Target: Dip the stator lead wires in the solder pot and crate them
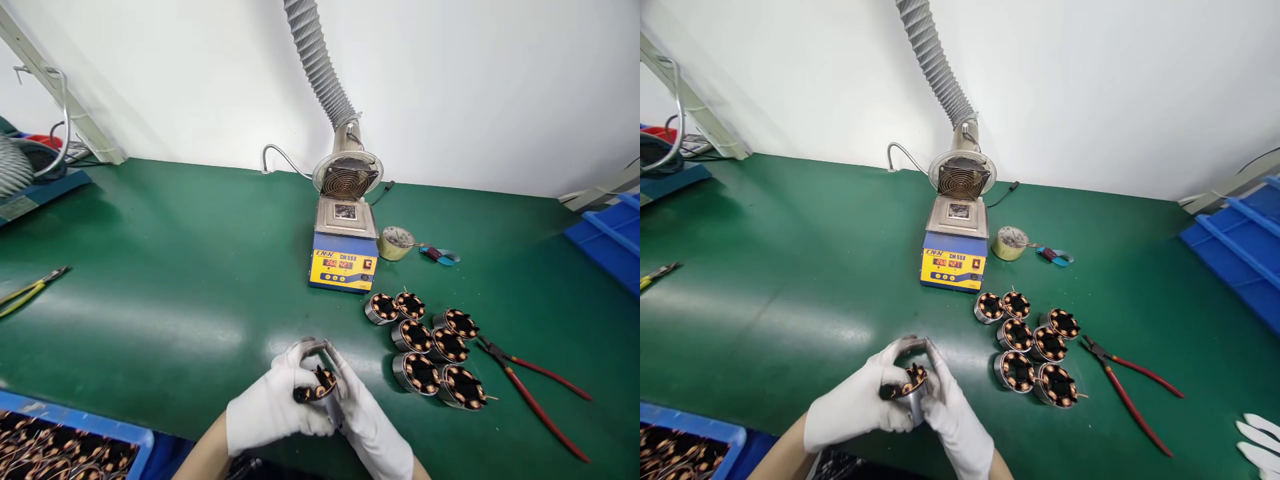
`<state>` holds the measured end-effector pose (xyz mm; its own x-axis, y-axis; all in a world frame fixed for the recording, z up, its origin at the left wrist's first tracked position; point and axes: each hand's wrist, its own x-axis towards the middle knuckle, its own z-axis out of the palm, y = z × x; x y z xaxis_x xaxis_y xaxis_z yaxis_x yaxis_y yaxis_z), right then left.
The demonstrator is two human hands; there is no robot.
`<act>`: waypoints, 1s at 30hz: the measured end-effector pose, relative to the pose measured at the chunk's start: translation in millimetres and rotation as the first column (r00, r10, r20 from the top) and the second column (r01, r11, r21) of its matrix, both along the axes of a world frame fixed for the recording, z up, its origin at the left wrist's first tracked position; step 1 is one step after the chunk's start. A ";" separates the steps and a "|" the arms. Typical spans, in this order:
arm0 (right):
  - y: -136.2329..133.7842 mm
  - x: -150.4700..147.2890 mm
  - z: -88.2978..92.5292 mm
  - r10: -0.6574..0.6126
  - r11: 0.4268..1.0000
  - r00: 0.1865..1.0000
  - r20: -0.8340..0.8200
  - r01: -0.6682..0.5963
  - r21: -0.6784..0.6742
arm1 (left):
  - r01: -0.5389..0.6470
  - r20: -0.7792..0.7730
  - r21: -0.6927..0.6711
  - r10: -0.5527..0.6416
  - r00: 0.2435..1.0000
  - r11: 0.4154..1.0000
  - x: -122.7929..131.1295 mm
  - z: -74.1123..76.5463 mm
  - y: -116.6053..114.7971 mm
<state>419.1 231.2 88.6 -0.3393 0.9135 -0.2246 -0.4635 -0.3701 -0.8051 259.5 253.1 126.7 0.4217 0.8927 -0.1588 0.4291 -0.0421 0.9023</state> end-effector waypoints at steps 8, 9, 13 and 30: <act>-5.3 -13.2 4.9 -0.006 0.952 0.933 -0.361 -0.106 -0.289 | -0.085 -0.162 0.139 0.107 0.981 0.987 9.7 -22.5 -8.4; -5.9 -11.8 3.6 -0.041 0.947 0.928 -0.371 -0.083 -0.311 | -0.065 -0.179 0.181 0.098 0.979 0.981 10.7 -22.6 -11.7; -7.5 -11.6 -2.6 -0.122 0.945 0.915 -0.385 -0.011 -0.326 | -0.026 -0.104 0.212 0.049 0.993 0.977 10.3 -16.9 -12.4; -1.7 -14.8 -3.9 -0.088 0.939 0.852 -0.516 -0.102 -0.329 | -0.125 0.050 -0.122 0.132 0.990 0.985 15.5 -17.0 7.1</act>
<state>404.3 229.5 84.7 -0.4976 0.8127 -0.3031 -0.7706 -0.5746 -0.2757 275.0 260.2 109.8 0.3165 0.9165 -0.2447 0.3708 0.1179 0.9212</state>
